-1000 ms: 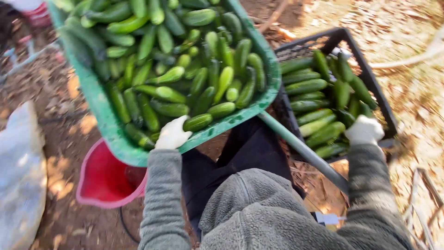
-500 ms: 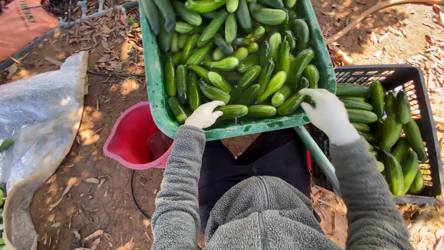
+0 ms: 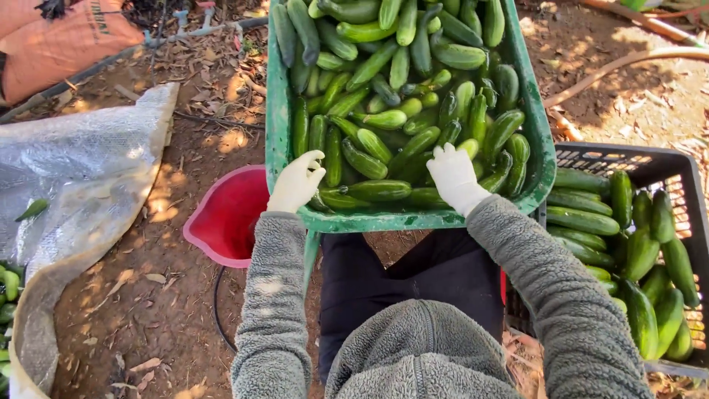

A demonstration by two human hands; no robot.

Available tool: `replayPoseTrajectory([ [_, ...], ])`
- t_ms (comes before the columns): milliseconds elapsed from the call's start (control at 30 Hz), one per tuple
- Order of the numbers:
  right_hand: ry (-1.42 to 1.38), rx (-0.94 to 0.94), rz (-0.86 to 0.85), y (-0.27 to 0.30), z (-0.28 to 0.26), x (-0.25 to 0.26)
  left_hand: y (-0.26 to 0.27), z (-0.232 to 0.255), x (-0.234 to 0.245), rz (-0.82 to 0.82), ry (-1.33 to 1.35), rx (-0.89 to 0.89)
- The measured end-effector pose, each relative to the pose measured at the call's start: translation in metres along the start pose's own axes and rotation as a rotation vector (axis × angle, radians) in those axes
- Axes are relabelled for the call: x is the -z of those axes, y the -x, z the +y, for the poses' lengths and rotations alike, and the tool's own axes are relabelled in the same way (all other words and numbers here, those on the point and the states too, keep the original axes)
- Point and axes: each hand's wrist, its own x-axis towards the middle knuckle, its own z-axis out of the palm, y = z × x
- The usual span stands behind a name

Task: Sorting and transferring harvested cucumbers from a large green tub into a black plastic crate.

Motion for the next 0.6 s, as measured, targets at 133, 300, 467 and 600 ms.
replayPoseTrajectory([
  [133, 0.07, -0.003, -0.093, -0.008, -0.004, 0.025, 0.013, 0.021, -0.005, 0.0, -0.022, 0.012],
  [300, 0.002, -0.076, -0.179, -0.009, 0.004, 0.015, -0.001, 0.03, -0.037, -0.03, 0.047, -0.107],
  [467, -0.289, -0.409, -0.153, -0.008, 0.056, 0.043, 0.007, 0.08, -0.052, -0.068, 0.163, -0.21],
  [600, -0.863, -0.86, -0.204, -0.005, 0.069, 0.121, -0.009, 0.08, -0.082, -0.113, 0.459, -0.252],
])
